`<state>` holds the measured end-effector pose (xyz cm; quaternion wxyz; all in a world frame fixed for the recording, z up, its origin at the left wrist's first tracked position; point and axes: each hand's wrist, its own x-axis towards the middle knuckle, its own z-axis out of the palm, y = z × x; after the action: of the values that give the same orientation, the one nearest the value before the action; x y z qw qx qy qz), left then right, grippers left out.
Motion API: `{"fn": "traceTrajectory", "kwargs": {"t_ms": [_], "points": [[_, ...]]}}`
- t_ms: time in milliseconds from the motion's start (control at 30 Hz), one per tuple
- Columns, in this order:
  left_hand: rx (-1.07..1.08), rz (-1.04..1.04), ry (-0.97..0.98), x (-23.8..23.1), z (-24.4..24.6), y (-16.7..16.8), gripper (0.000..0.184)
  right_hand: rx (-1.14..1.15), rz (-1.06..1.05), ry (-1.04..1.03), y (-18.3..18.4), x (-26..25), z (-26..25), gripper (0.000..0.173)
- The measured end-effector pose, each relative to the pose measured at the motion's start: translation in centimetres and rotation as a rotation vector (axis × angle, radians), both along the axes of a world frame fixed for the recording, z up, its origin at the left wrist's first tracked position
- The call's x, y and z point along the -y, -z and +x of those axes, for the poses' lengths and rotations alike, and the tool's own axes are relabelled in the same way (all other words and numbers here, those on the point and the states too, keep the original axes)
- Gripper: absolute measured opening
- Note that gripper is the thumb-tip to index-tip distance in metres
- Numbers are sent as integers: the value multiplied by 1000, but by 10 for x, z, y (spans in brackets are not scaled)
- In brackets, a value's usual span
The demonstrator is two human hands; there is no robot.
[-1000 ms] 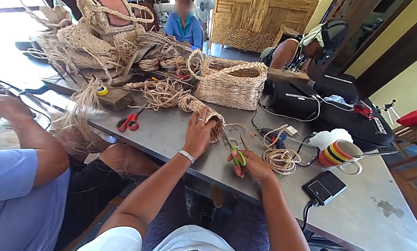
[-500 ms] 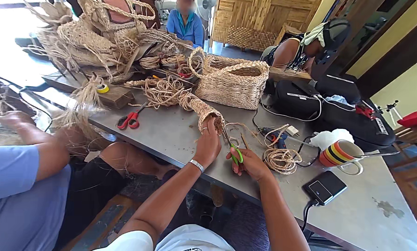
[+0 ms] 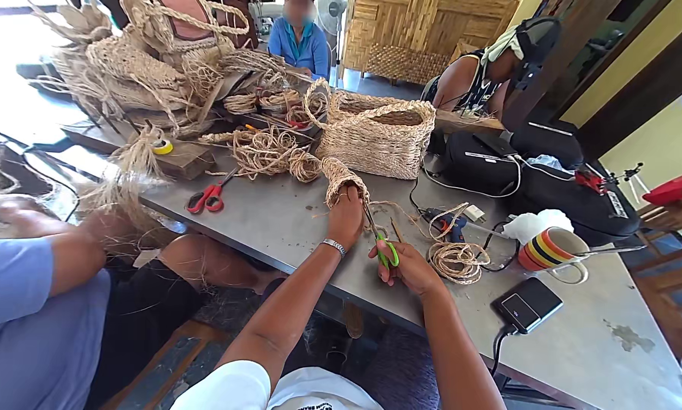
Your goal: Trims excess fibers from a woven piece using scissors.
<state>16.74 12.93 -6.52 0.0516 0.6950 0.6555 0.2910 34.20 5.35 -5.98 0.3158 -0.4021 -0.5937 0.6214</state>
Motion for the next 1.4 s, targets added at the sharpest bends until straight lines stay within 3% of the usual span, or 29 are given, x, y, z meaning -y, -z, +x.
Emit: {"fn": "traceTrajectory", "kwargs": {"t_ms": [167, 567, 933, 1167, 1400], "points": [[-93, -47, 41, -9, -4, -2, 35, -12, 54, 7, 0, -4, -2, 40], [-188, -158, 108, 30, -23, -32, 26, -30, 116, -65, 2, -2, 2, 40], [15, -66, 203, 21, -9, -6, 29, 50, 101, 61, 3, 15, 29, 37], [36, -76, 139, 22, 3, -5, 31, 23, 43, -60, 1, 16, 25, 43], [52, -83, 169, 23, 2, -4, 28, 74, 9, 17, -2, 10, 18, 45]]}}
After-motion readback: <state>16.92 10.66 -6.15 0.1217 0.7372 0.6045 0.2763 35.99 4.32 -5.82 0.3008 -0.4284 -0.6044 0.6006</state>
